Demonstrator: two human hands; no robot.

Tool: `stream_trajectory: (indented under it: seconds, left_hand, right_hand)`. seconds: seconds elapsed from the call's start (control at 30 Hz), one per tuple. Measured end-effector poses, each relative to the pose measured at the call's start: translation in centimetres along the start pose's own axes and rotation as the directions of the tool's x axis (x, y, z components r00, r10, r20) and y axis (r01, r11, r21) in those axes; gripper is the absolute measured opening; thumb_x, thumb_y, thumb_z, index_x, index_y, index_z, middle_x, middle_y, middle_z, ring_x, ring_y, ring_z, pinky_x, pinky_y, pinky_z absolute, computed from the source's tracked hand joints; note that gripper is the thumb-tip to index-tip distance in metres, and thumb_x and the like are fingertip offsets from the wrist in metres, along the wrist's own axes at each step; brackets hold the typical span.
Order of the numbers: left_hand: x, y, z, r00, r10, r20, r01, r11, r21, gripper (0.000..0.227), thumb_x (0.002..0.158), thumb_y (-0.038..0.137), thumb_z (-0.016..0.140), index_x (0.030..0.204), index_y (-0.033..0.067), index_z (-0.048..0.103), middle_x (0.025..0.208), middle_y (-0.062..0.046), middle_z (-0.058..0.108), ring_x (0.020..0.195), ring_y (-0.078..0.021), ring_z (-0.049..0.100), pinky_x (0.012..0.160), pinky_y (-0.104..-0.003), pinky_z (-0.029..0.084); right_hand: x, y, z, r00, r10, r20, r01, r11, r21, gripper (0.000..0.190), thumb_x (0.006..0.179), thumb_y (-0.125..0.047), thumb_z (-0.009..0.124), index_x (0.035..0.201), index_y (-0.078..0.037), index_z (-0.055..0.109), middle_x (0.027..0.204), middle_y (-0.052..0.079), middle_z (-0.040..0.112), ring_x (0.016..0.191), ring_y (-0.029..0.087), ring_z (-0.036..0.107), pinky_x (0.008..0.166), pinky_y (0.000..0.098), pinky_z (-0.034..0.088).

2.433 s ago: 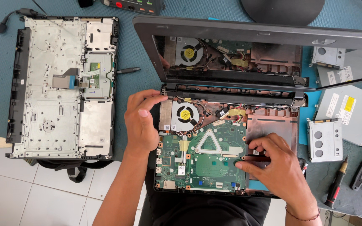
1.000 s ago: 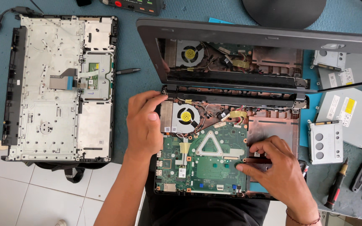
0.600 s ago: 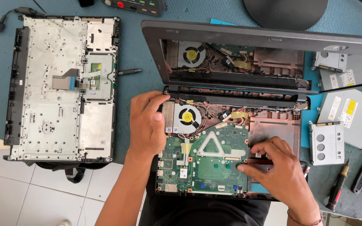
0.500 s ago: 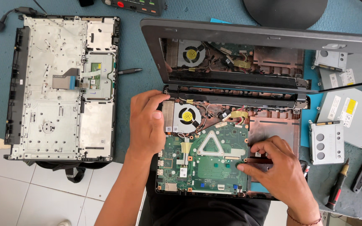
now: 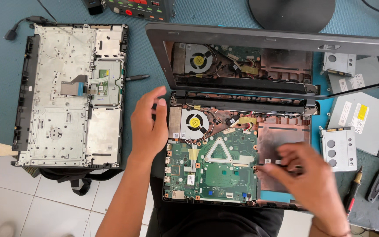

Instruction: The person removes a CD/DVD drive and a hard drive from a disassembled laptop. They then use a screwdriver to remove screws from the motherboard and disconnect cables from the cooling fan.

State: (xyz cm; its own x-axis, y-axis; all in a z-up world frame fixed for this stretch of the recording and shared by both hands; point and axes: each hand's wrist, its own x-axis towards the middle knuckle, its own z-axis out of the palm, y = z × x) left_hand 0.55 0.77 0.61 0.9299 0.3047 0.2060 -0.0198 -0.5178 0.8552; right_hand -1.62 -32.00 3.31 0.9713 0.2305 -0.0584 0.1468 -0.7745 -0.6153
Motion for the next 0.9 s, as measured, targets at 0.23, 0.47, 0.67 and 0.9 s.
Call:
stream_trajectory:
  seconds: [0.23, 0.47, 0.67, 0.9]
  left_hand:
    - [2.5, 0.9, 0.5, 0.999, 0.032, 0.037, -0.022, 0.970, -0.243, 0.038, 0.095, 0.031, 0.046, 0.125, 0.0095, 0.057, 0.117, -0.005, 0.063, 0.106, -0.0168, 0.059, 0.089, -0.033, 0.053]
    - [2.7, -2.0, 0.6, 0.992, 0.024, 0.127, 0.008, 0.970, -0.244, 0.034, 0.097, 0.022, 0.044, 0.124, 0.0077, 0.058, 0.121, -0.008, 0.064, 0.112, -0.0218, 0.062, 0.089, -0.033, 0.050]
    - [2.9, -1.8, 0.5, 0.994, 0.020, 0.105, 0.010, 0.962, -0.272, 0.032, 0.097, 0.020, 0.043, 0.119, 0.0057, 0.061, 0.115, -0.007, 0.066, 0.107, -0.0195, 0.063, 0.089, -0.031, 0.050]
    - [2.9, -1.2, 0.6, 0.994, 0.081, 0.078, -0.058, 0.963, -0.265, 0.033, 0.095, 0.024, 0.047, 0.121, 0.0071, 0.058, 0.115, -0.008, 0.065, 0.108, -0.0208, 0.064, 0.092, -0.034, 0.053]
  right_hand:
    - [2.8, 1.4, -3.9, 0.914, 0.085, -0.398, 0.000, 0.978, 0.210, 0.051, 0.094, 0.012, 0.066, 0.134, 0.012, 0.034, 0.124, 0.030, 0.048, 0.099, 0.035, 0.057, 0.080, 0.0382, 0.046]
    - [5.8, 2.8, -3.7, 0.955, 0.094, -0.282, -0.052, 0.987, 0.155, 0.067, 0.092, 0.008, 0.060, 0.146, 0.007, 0.020, 0.140, 0.036, 0.038, 0.120, 0.048, 0.047, 0.084, 0.0533, 0.046]
    - [6.2, 1.5, -2.9, 0.961, 0.115, -0.250, -0.090, 0.990, 0.108, 0.069, 0.092, 0.003, 0.061, 0.146, -0.001, 0.019, 0.139, 0.030, 0.037, 0.117, 0.048, 0.049, 0.089, 0.0597, 0.045]
    - [5.4, 2.2, -2.7, 0.943, 0.110, -0.314, -0.010, 0.952, 0.306, 0.063, 0.092, 0.016, 0.057, 0.144, 0.008, 0.021, 0.136, 0.035, 0.040, 0.113, 0.042, 0.052, 0.083, 0.0435, 0.046]
